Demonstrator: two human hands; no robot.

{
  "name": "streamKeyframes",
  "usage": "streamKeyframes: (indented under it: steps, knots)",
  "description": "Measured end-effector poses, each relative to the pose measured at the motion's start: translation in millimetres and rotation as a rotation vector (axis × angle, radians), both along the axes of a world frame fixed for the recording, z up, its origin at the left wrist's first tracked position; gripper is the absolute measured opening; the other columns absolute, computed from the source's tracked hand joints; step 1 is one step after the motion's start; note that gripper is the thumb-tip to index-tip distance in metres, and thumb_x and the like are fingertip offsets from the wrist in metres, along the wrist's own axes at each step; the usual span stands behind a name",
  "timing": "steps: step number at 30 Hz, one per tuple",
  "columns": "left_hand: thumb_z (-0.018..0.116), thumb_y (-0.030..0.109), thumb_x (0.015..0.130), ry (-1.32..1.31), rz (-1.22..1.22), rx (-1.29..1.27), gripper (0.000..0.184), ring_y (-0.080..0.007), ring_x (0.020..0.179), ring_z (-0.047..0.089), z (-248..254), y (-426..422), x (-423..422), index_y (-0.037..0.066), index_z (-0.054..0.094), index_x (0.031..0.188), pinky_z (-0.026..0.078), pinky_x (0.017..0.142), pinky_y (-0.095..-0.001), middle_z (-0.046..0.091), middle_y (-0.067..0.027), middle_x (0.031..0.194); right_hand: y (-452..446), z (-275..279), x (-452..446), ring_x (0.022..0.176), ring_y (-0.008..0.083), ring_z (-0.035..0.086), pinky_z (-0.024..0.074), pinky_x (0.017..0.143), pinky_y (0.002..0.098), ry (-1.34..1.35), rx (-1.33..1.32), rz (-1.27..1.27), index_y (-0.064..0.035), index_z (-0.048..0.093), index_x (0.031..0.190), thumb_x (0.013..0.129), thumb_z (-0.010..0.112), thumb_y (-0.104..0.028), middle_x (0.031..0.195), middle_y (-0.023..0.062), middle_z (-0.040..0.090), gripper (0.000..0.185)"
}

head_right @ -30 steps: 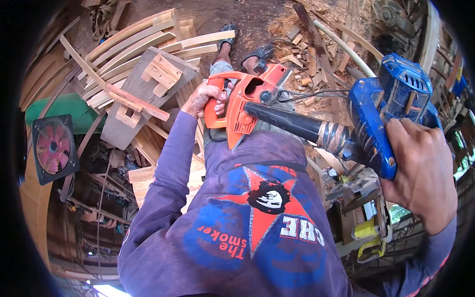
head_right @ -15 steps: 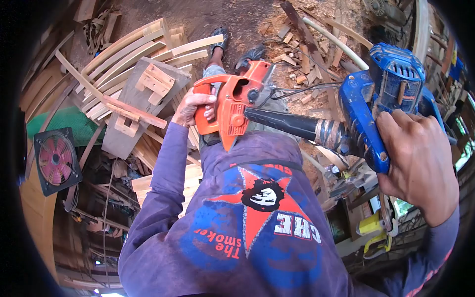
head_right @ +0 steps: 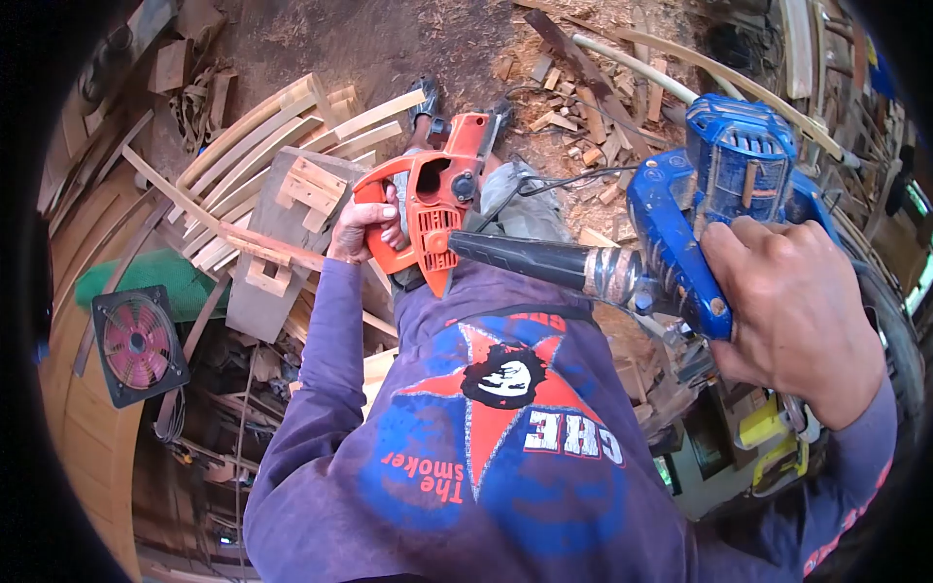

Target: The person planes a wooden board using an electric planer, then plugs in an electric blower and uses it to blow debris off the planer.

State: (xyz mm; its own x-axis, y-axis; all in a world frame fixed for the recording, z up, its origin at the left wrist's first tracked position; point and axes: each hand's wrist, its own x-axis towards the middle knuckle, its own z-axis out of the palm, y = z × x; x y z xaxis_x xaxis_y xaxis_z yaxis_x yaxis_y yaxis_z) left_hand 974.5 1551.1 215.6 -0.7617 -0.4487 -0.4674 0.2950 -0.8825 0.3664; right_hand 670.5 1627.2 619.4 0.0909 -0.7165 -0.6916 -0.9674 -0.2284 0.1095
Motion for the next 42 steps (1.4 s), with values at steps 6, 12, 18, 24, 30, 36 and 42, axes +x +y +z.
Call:
streamKeyframes:
  steps: [6,12,18,24,30,36,42]
  knots:
    - [0.074,0.008,0.074,-0.009,0.020,-0.073,0.036,-0.0152,0.046,0.052,14.4,-4.7,-4.2,0.002,0.057,0.105,0.047,0.046,-0.0324,0.054,-0.0052,0.066,9.8,-0.9,-6.4,0.070,0.0404,0.061,0.0500,0.063,0.0477,-0.024,-0.031,-0.072,-0.0038,0.051,0.083,0.057,0.073,-0.015,0.075,0.0149,0.060,0.036]
    - [0.072,0.006,0.075,0.047,0.031,-0.043,0.034,-0.0158,0.046,0.053,7.4,-3.8,-8.4,0.004,0.055,0.105,0.047,0.046,-0.0341,0.055,-0.0057,0.067,16.2,0.9,-15.8,0.068,0.0407,0.061,0.0503,0.062,0.0481,-0.032,-0.028,-0.088,-0.0035,0.051,0.082,0.055,0.072,-0.014,0.075,0.0152,0.060,0.036]
    - [0.072,0.004,0.075,0.067,0.094,-0.034,0.032,-0.0178,0.046,0.051,-1.7,0.6,-5.6,0.008,0.053,0.101,0.046,0.048,-0.0380,0.053,-0.0057,0.067,17.4,1.7,-21.6,0.069,0.0407,0.062,0.0507,0.062,0.0478,-0.036,-0.055,-0.085,-0.0033,0.051,0.084,0.056,0.073,-0.014,0.076,0.0156,0.061,0.037]
    - [0.073,0.009,0.074,-0.052,0.079,-0.120,0.036,-0.0150,0.047,0.050,15.6,0.2,-8.7,0.010,0.050,0.102,0.046,0.048,-0.0338,0.051,-0.0041,0.069,10.6,8.5,-20.6,0.071,0.0403,0.063,0.0507,0.064,0.0478,-0.028,-0.075,-0.063,-0.0033,0.051,0.085,0.056,0.075,-0.014,0.078,0.0158,0.061,0.039]
    - [0.075,0.005,0.073,-0.049,0.123,-0.099,0.033,-0.0167,0.047,0.054,25.4,-1.0,-16.1,0.005,0.054,0.100,0.048,0.047,-0.0355,0.056,-0.0061,0.070,5.5,15.6,-17.3,0.070,0.0397,0.062,0.0501,0.063,0.0473,0.008,-0.116,-0.050,-0.0029,0.051,0.085,0.057,0.074,-0.012,0.077,0.0159,0.060,0.038]
    - [0.074,0.006,0.075,-0.056,0.098,-0.176,0.037,-0.0158,0.047,0.054,41.5,-5.5,-30.4,0.002,0.055,0.106,0.047,0.047,-0.0344,0.054,-0.0051,0.069,-3.1,25.3,-10.4,0.071,0.0378,0.064,0.0509,0.063,0.0454,0.033,-0.126,0.004,-0.0032,0.052,0.083,0.058,0.073,-0.011,0.075,0.0152,0.060,0.034]
    - [0.074,0.008,0.077,-0.046,0.137,-0.136,0.036,-0.0162,0.047,0.053,40.3,0.3,-31.5,0.004,0.055,0.107,0.047,0.047,-0.0344,0.053,-0.0044,0.067,4.4,26.1,-12.3,0.071,0.0362,0.065,0.0519,0.063,0.0445,0.030,-0.005,0.017,-0.0034,0.051,0.082,0.056,0.076,-0.013,0.075,0.0139,0.061,0.037]
